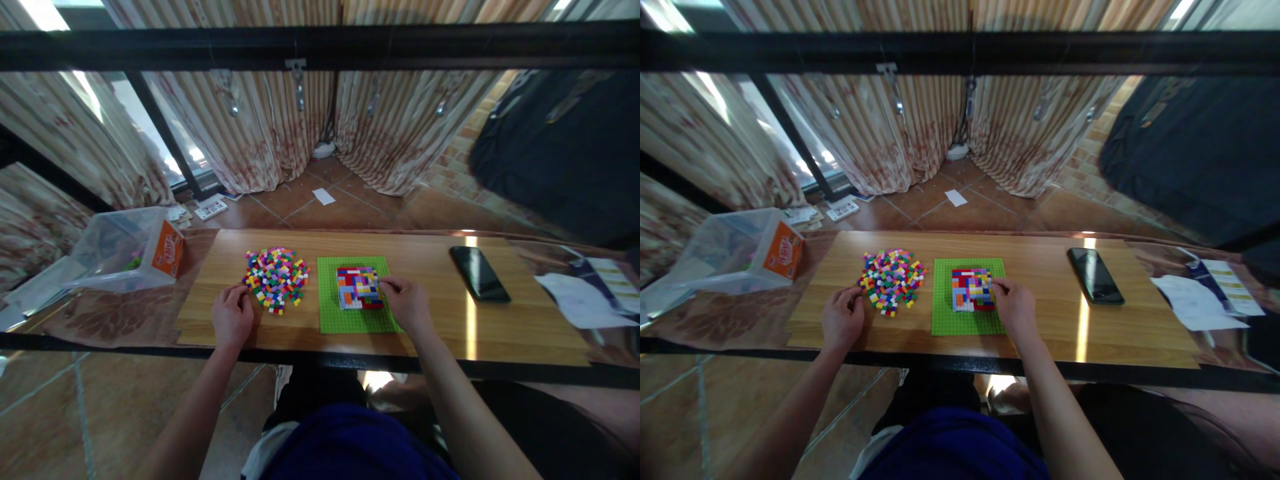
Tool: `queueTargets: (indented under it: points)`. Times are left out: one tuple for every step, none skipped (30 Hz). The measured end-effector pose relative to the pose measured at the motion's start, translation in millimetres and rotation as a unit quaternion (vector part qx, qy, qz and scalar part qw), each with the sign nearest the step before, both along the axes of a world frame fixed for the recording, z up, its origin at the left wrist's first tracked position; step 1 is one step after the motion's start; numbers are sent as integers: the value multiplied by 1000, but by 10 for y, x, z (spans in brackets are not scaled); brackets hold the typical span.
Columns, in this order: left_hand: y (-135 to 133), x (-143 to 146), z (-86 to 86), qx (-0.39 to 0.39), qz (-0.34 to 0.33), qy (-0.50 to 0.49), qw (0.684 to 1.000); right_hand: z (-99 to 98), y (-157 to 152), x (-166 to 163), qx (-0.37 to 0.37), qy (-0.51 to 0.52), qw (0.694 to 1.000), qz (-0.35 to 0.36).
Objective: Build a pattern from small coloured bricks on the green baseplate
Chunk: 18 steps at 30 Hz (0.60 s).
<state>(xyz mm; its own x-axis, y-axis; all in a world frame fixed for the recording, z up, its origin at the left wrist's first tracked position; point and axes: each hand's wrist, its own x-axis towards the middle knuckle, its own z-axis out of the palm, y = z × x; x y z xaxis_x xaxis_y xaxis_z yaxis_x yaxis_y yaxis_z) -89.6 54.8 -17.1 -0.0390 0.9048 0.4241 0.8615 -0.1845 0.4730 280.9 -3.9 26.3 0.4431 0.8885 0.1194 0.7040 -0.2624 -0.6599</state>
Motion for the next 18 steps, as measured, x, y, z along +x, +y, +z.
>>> queueTargets:
  points:
    - [0, -2, -1, 1, -2, -1, 1000, 1, 18, -9, -8, -20, 1000, 2]
    - [0, -3, -3, 2, -3, -1, 1000, -3, 34, -16, -13, -36, 999, 5]
    - [0, -4, -6, 2, -2, -1, 1000, -11, 45, -20, -15, -46, 999, 10]
    - [0, -4, -8, 2, -1, 0, 1000, -24, 54, -22, -13, -49, 999, 16]
    - [0, -3, -10, 1, 1, 1, 1000, -41, 60, -20, -8, -47, 999, 23]
    - [0, -2, -13, 0, 2, 1, 1000, -60, 62, -17, 0, -41, 999, 29]
    - [1, -1, -14, -1, 4, 0, 1000, -81, 63, -13, 10, -31, 999, 35]
    - [1, 0, -16, -1, 5, -1, 1000, -102, 62, -8, 22, -19, 999, 39]
    - [1, 1, -17, -2, 5, -1, 1000, -124, 60, -3, 34, -5, 999, 40]
    - [1, 2, -17, -2, 6, -2, 1000, -145, 59, 3, 44, 9, 998, 41]
    - [0, 2, -18, -2, 7, -2, 1000, -165, 59, 8, 52, 25, 998, 40]
    - [-1, 2, -17, -3, 7, -1, 1000, -185, 62, 13, 58, 43, 997, 39]
    - [-2, 1, -17, -3, 7, -1, 1000, -203, 67, 17, 63, 64, 995, 38]
    - [-3, 0, -16, -4, 6, 0, 1000, -221, 75, 22, 67, 86, 993, 35]
    - [-3, -1, -15, -4, 6, 1, 1000, -239, 86, 26, 70, 110, 991, 30]
    - [-3, -2, -14, -4, 6, 3, 1000, -256, 100, 29, 73, 135, 988, 24]
    - [-3, -2, -13, -5, 6, 5, 1000, -272, 117, 32, 77, 162, 984, 17]
    - [-2, -3, -12, -5, 6, 7, 1000, -287, 135, 34, 80, 189, 979, 11]
